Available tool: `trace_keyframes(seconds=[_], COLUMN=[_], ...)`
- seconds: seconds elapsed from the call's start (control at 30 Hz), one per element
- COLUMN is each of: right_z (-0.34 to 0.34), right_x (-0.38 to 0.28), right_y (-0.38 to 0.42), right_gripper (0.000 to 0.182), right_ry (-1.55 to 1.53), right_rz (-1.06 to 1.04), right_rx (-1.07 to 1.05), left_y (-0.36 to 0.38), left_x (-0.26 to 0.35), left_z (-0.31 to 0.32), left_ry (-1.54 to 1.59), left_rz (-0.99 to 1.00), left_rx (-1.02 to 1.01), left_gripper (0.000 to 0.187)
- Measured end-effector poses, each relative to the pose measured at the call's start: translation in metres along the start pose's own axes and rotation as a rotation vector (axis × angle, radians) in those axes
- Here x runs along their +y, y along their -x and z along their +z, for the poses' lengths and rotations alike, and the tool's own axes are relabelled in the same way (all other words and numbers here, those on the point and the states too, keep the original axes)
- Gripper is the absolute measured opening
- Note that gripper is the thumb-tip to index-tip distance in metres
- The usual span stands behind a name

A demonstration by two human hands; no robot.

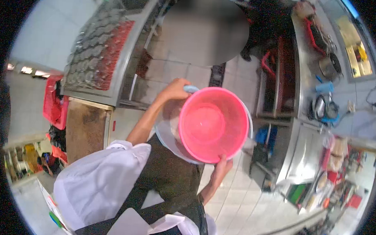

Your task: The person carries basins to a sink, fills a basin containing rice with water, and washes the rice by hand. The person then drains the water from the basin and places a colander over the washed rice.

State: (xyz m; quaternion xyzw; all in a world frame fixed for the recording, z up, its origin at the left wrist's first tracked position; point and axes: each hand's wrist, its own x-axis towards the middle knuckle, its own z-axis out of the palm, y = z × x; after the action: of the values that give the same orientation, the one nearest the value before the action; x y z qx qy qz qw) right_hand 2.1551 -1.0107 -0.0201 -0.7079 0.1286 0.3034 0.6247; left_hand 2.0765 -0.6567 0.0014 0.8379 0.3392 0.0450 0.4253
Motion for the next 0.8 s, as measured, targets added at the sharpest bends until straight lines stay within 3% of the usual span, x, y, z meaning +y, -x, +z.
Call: trace_keyframes(seconds=[0.1, 0.17, 0.23, 0.3, 0.4, 0.47, 0.5, 0.57, 0.67, 0.8], right_z=[-0.003, -0.011, -0.017, -0.012, 0.007, 0.013, 0.015, 0.041, 0.029, 0.016], right_x=[-0.009, -0.009, -0.011, -0.008, -0.022, -0.018, -0.013, -0.064, -0.041, -0.064], right_y=[-0.006, -0.017, -0.039, -0.057, -0.069, -0.088, -0.106, -0.082, -0.102, -0.067], right_gripper=[0.034, 0.031, 0.029, 0.034, 0.037, 0.038, 0.037, 0.037, 0.036, 0.035], right_ry=[-0.022, -0.062, 0.160, 0.109, 0.076, 0.229, 0.284, 0.137, 0.047, -0.025], right_rz=[-0.094, -0.095, -0.144, -0.213, -0.168, -0.203, -0.208, -0.186, -0.202, -0.167], right_rx=[0.017, -0.084, -0.100, -0.108, -0.093, -0.007, 0.014, -0.025, 0.114, 0.373], left_y=[0.012, 0.015, 0.015, 0.008, -0.019, -0.037, -0.047, -0.076, -0.119, -0.167], left_x=[-0.001, -0.004, 0.005, 0.011, -0.006, -0.011, -0.003, -0.003, 0.005, 0.060], left_z=[0.003, 0.002, 0.004, -0.004, -0.002, -0.006, -0.012, -0.014, -0.003, 0.034], left_ry=[0.010, -0.005, 0.017, -0.010, 0.024, 0.054, 0.080, 0.053, -0.004, -0.049], left_rz=[-0.024, -0.025, -0.014, -0.079, -0.096, -0.103, -0.106, -0.060, -0.018, 0.128], left_rx=[0.059, 0.093, 0.129, 0.113, 0.141, 0.165, 0.152, 0.114, -0.002, -0.211], left_gripper=[0.032, 0.032, 0.033, 0.033, 0.035, 0.035, 0.035, 0.032, 0.033, 0.030])
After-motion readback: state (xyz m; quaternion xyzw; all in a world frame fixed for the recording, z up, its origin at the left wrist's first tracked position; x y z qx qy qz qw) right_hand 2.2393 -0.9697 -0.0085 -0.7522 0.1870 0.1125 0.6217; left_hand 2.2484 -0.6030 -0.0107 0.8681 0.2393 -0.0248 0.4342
